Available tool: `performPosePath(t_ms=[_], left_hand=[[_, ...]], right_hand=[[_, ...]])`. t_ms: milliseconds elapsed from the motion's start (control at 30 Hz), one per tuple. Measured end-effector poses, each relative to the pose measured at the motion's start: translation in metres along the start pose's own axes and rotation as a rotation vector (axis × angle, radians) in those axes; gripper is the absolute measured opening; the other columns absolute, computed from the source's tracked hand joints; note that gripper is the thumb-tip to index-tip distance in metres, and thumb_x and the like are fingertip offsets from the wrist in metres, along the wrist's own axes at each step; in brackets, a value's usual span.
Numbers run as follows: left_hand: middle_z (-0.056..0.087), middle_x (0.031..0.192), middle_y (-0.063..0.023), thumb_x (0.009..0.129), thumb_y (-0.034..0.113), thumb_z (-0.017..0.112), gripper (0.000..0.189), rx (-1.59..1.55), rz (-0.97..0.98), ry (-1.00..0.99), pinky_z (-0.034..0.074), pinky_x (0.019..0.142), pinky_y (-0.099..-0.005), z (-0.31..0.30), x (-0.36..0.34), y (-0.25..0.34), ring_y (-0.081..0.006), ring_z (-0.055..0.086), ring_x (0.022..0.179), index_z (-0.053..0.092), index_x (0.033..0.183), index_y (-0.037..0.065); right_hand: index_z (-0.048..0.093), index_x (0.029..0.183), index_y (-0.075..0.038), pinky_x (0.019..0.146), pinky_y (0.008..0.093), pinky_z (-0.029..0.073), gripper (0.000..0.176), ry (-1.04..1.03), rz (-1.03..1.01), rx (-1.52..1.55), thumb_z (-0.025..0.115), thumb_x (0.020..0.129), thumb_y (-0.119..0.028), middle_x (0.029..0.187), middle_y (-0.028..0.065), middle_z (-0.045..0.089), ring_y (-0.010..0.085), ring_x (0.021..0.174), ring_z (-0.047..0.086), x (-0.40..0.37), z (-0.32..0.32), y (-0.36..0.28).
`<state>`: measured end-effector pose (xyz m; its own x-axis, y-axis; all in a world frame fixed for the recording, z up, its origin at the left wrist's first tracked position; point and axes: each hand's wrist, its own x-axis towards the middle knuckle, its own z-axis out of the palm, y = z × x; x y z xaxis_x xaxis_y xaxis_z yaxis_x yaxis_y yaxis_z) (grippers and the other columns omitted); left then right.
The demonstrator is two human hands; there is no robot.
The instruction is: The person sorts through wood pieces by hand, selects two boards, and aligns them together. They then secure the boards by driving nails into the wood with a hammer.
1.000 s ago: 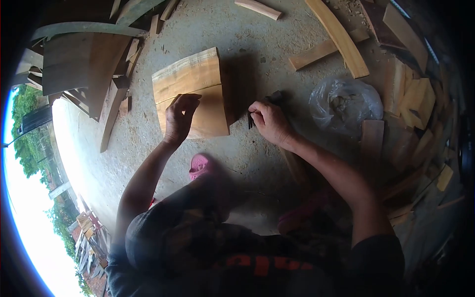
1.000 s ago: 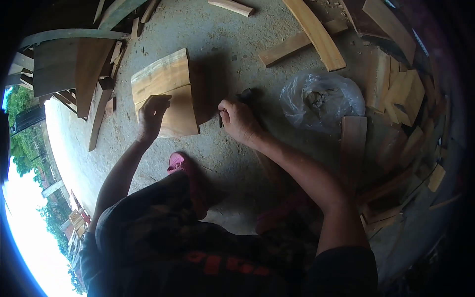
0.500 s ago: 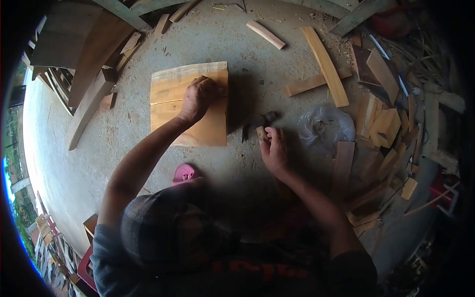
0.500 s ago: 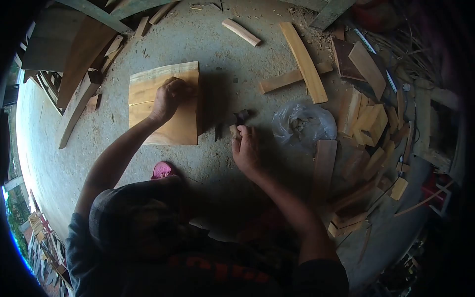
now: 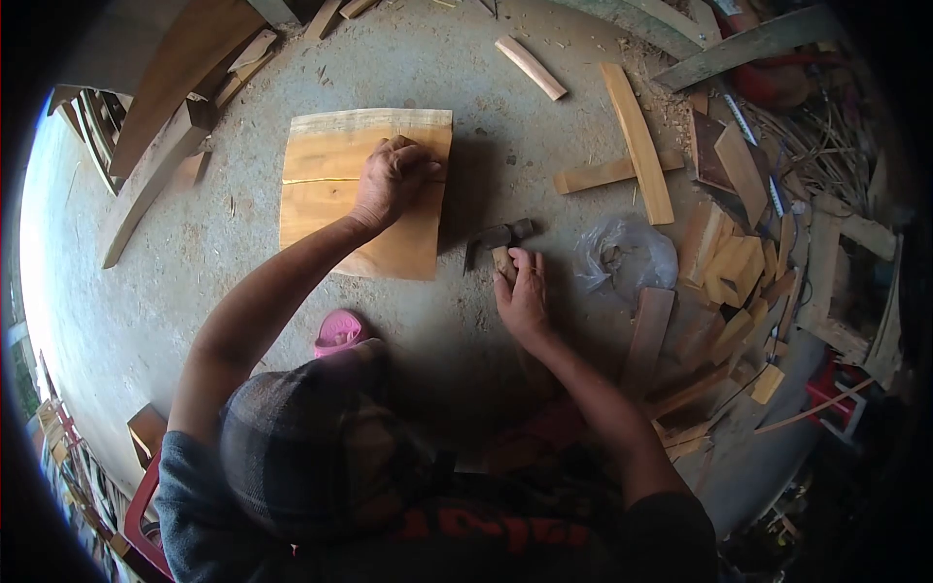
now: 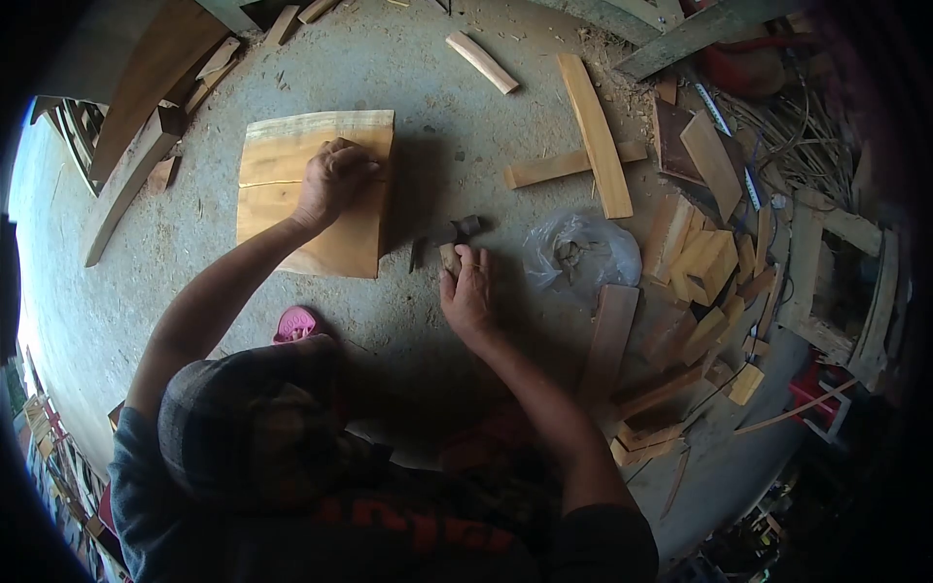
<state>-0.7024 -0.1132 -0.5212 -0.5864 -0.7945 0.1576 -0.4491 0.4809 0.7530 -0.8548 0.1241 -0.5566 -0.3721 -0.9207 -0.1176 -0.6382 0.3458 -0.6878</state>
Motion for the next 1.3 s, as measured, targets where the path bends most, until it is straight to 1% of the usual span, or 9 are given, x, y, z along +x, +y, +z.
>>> performPosePath(t_ms=[400,500,567,667,767,867,967,1167,1300], left_hand=[[0.064,0.091,-0.0079,0.076,0.014,0.072,0.011,-0.029,0.082,0.044,0.049,0.080,-0.0366,0.001,-0.005,-0.001,-0.0283,0.058,0.088,0.071,0.087,0.009],[0.063,0.093,-0.0089,0.077,0.013,0.070,0.011,-0.027,0.125,0.055,0.049,0.081,-0.0369,0.001,-0.005,-0.003,-0.0295,0.057,0.089,0.070,0.088,0.008],[0.063,0.093,-0.0091,0.077,0.012,0.070,0.011,-0.020,0.139,0.068,0.049,0.081,-0.0369,0.001,-0.006,-0.004,-0.0298,0.057,0.090,0.070,0.088,0.008],[0.063,0.094,-0.0089,0.077,0.011,0.069,0.011,-0.009,0.176,0.088,0.049,0.081,-0.0369,0.002,-0.006,-0.006,-0.0298,0.057,0.090,0.070,0.088,0.008],[0.062,0.092,-0.0080,0.075,0.010,0.070,0.013,0.005,0.214,0.108,0.049,0.079,-0.0366,0.002,-0.006,-0.008,-0.0289,0.057,0.088,0.070,0.088,0.009],[0.062,0.090,-0.0073,0.072,0.009,0.072,0.015,0.024,0.234,0.108,0.050,0.077,-0.0359,0.001,-0.006,-0.006,-0.0277,0.058,0.085,0.070,0.088,0.010],[0.062,0.091,-0.0068,0.072,0.010,0.072,0.015,0.026,0.243,0.113,0.049,0.076,-0.0351,0.001,-0.005,-0.006,-0.0269,0.057,0.084,0.071,0.087,0.011],[0.062,0.090,-0.0072,0.073,0.011,0.071,0.012,-0.007,0.236,0.127,0.049,0.076,-0.0355,0.003,-0.007,-0.006,-0.0273,0.056,0.085,0.070,0.085,0.009],[0.062,0.089,-0.0073,0.073,0.011,0.071,0.013,0.006,0.257,0.130,0.049,0.076,-0.0366,-0.001,-0.005,-0.004,-0.0283,0.056,0.084,0.070,0.085,0.009]], right_hand=[[0.043,0.119,0.002,0.089,0.0463,0.042,0.048,-0.095,0.039,-0.074,0.066,0.082,-0.019,0.113,0.0261,0.049,0.0409,0.106,0.050,0.002,-0.006,0.005],[0.047,0.114,0.001,0.082,0.0447,0.045,0.039,-0.122,0.120,0.144,0.063,0.085,-0.018,0.102,0.0234,0.056,0.0364,0.095,0.057,0.009,-0.023,-0.006],[0.052,0.109,-0.001,0.074,0.0402,0.047,0.028,-0.162,0.220,0.290,0.057,0.089,-0.019,0.084,0.0165,0.059,0.0276,0.080,0.060,0.018,-0.033,-0.016],[0.055,0.108,-0.001,0.063,0.0357,0.047,0.027,-0.067,0.152,0.349,0.054,0.094,-0.025,0.071,0.0093,0.057,0.0196,0.066,0.058,0.031,-0.044,-0.048],[0.055,0.112,-0.001,0.056,0.0320,0.046,0.032,-0.074,0.190,0.476,0.051,0.097,-0.029,0.069,0.0065,0.056,0.0141,0.060,0.055,0.047,-0.058,-0.089],[0.055,0.116,-0.002,0.052,0.0310,0.045,0.034,-0.077,0.145,0.399,0.051,0.098,-0.030,0.068,0.0061,0.056,0.0135,0.055,0.053,0.065,-0.057,-0.101],[0.056,0.108,-0.005,0.052,0.0229,0.045,0.028,-0.129,0.133,0.343,0.050,0.098,-0.031,0.074,-0.0004,0.055,0.0061,0.060,0.053,0.080,-0.060,-0.111],[0.057,0.105,-0.005,0.051,0.0227,0.044,0.028,0.009,-0.153,0.361,0.050,0.098,-0.032,0.074,-0.0001,0.056,0.0061,0.060,0.052,0.084,-0.067,-0.135],[0.058,0.107,-0.005,0.051,0.0223,0.044,0.029,-0.058,-0.109,0.294,0.052,0.098,-0.032,0.072,-0.0006,0.056,0.0058,0.059,0.052,0.093,-0.051,-0.119]])
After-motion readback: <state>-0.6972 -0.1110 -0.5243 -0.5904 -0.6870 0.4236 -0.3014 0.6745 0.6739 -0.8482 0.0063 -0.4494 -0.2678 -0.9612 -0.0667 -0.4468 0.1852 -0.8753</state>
